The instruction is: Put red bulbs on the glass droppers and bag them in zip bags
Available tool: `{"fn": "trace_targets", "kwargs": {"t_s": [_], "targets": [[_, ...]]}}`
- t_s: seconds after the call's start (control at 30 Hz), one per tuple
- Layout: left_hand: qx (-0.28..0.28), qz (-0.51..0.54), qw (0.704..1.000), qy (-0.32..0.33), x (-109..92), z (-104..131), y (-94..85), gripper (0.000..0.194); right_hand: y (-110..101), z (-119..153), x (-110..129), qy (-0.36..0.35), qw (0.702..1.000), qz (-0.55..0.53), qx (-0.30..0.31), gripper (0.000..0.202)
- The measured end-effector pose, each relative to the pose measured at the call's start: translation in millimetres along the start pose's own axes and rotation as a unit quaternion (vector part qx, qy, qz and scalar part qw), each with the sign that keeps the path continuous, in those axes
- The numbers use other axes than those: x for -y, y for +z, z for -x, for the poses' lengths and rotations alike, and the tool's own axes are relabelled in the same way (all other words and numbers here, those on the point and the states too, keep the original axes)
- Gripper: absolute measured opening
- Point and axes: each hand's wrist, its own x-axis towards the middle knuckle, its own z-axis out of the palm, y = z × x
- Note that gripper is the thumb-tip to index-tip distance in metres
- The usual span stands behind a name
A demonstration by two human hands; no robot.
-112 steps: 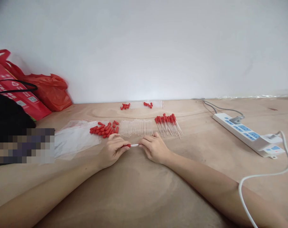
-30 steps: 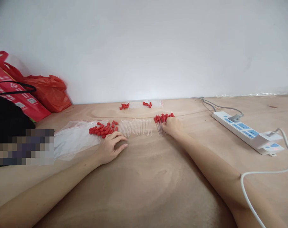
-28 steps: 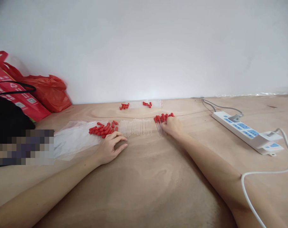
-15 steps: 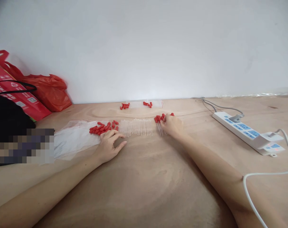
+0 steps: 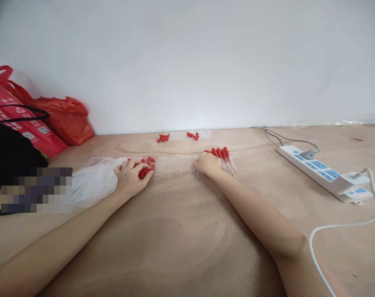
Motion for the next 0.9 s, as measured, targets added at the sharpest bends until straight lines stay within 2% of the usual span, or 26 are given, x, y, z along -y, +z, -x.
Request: {"fn": "trace_targets", "kwargs": {"t_s": [0.27, 0.43, 0.5, 0.57, 0.7, 0.77, 0.9], "targets": [[0.0, -0.011, 1.0, 0.011, -0.3, -2.7, 2.4, 0.013, -0.2, 0.1, 1.4, -0.004, 1.0, -0.016, 0.026, 0.029], [-0.056, 0.022, 0.998, -0.011, -5.4, -0.4, -3.9, 0.012, -1.0, 1.3, 4.8, -0.01, 1.0, -0.024, 0.014, 0.026], [-0.071, 0.074, 0.995, 0.007, -11.2, 3.8, -8.9, 0.013, -1.7, 2.3, 4.9, -0.018, 0.999, -0.025, 0.006, 0.025], [-0.04, 0.149, 0.987, 0.053, -18.3, 9.4, -14.2, 0.014, -1.7, 5.1, 3.9, -0.032, 0.999, -0.027, -0.012, 0.027], [0.105, 0.253, 0.951, 0.143, -28.8, 18.2, -21.7, 0.012, 5.7, 18.6, -1.3, -0.096, 0.991, -0.048, -0.084, 0.024], [0.144, 0.265, 0.94, 0.16, -30.7, 19.6, -23.9, 0.012, 13.3, 29.2, -5.7, -0.173, 0.976, -0.074, -0.108, 0.021], [0.166, 0.272, 0.935, 0.158, -33.5, 19.2, -26.1, 0.016, 28.2, 51.7, -16.5, -0.336, 0.924, -0.11, -0.143, 0.017]]}}
